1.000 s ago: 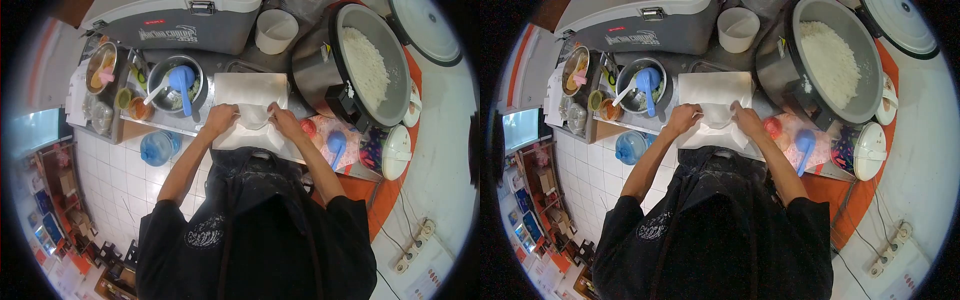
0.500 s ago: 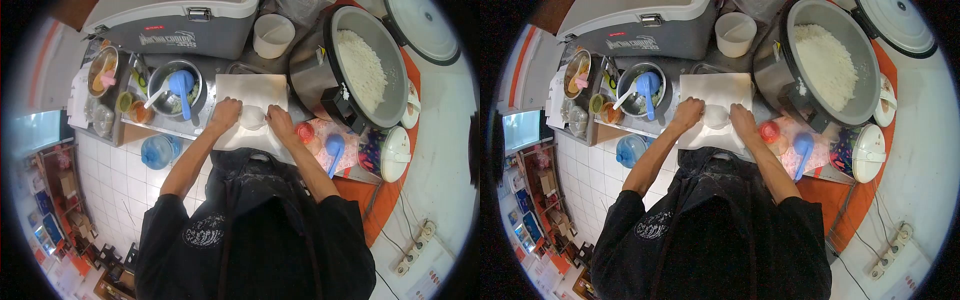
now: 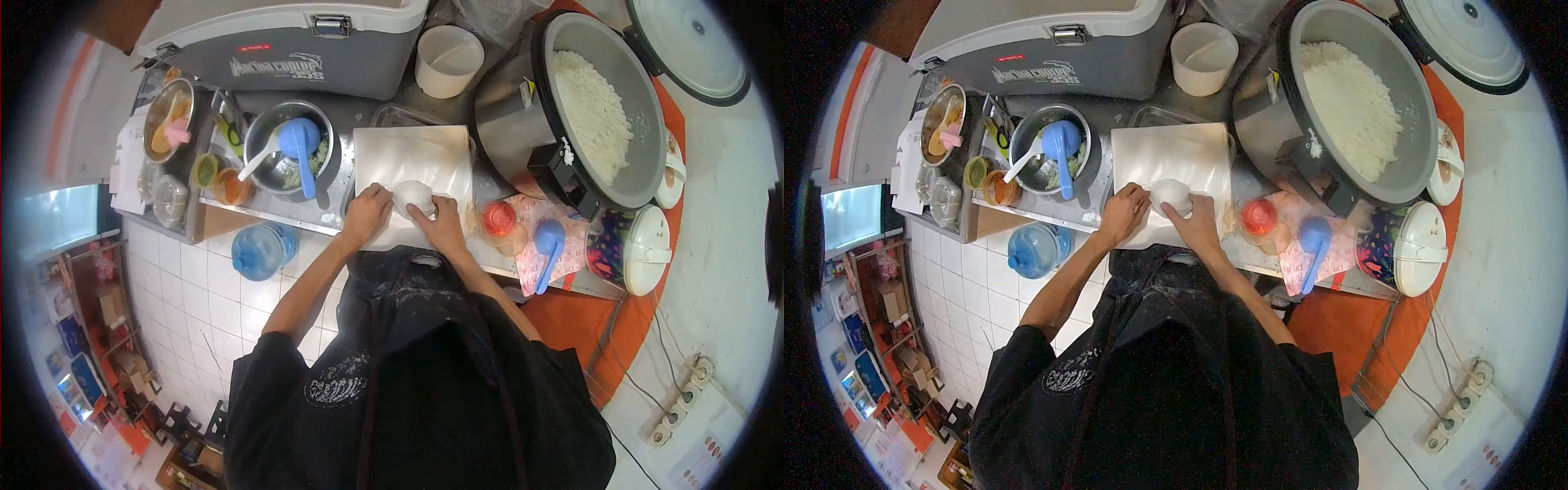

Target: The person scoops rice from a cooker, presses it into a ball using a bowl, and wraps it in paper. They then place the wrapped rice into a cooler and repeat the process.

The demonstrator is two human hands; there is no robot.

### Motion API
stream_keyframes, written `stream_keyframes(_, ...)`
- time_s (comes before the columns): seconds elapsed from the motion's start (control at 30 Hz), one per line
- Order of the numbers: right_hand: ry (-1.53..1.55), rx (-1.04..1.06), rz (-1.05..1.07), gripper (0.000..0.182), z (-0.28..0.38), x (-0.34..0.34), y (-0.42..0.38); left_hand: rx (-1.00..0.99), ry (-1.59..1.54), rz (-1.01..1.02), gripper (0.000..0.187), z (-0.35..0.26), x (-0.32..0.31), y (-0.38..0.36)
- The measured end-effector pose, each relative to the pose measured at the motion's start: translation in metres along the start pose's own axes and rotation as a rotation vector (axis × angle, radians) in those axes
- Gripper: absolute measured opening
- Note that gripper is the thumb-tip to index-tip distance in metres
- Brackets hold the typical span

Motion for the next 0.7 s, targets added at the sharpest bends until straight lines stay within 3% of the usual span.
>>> stream_keyframes(0.17,0.096,-0.029,-0.02,0.075,0.016,-0.004,-0.004,0.083,-0.276,-0.077,0.017,0.012,0.0,-0.01)
stream_keyframes(0.23,0.38,-0.155,0.049,0.07,0.003,-0.017,-0.003,0.131,-0.457,-0.148,0.017,0.02,0.0,-0.018)
stream_keyframes(0.27,0.382,-0.153,0.053,0.07,0.001,-0.021,-0.001,0.134,-0.454,-0.15,0.017,0.018,-0.002,-0.021)
stream_keyframes(0.33,0.489,0.009,-0.006,0.059,0.012,-0.018,0.003,0.157,-0.716,-0.274,0.021,0.021,0.0,-0.031)
stream_keyframes(0.37,0.487,0.014,-0.001,0.059,0.011,-0.017,0.004,0.158,-0.715,-0.282,0.021,0.019,0.002,-0.032)
stream_keyframes(0.43,0.714,0.074,0.066,0.046,0.032,-0.012,0.001,0.254,-1.061,-0.332,0.024,0.027,-0.008,-0.037)
stream_keyframes(0.53,0.775,0.222,0.083,0.047,0.052,-0.004,0.004,0.36,-1.314,-0.38,0.017,0.015,-0.001,-0.042)
stream_keyframes(0.6,0.815,0.25,0.162,0.047,0.067,-0.003,0.006,0.398,-1.205,-0.35,0.022,-0.007,0.02,-0.042)
stream_keyframes(0.7,0.84,0.173,0.309,0.046,0.093,0.0,0.004,0.264,-1.396,-0.449,0.042,-0.024,0.038,-0.041)
Point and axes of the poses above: each hand's wrist, its own y-axis towards the middle knuckle, its own x-axis out of the back of the hand, z = x × y, the point moved 10 cm from there along y, towards the middle knuckle, and after that the axes turned 15 degrees about z, right-handed, at the moved point
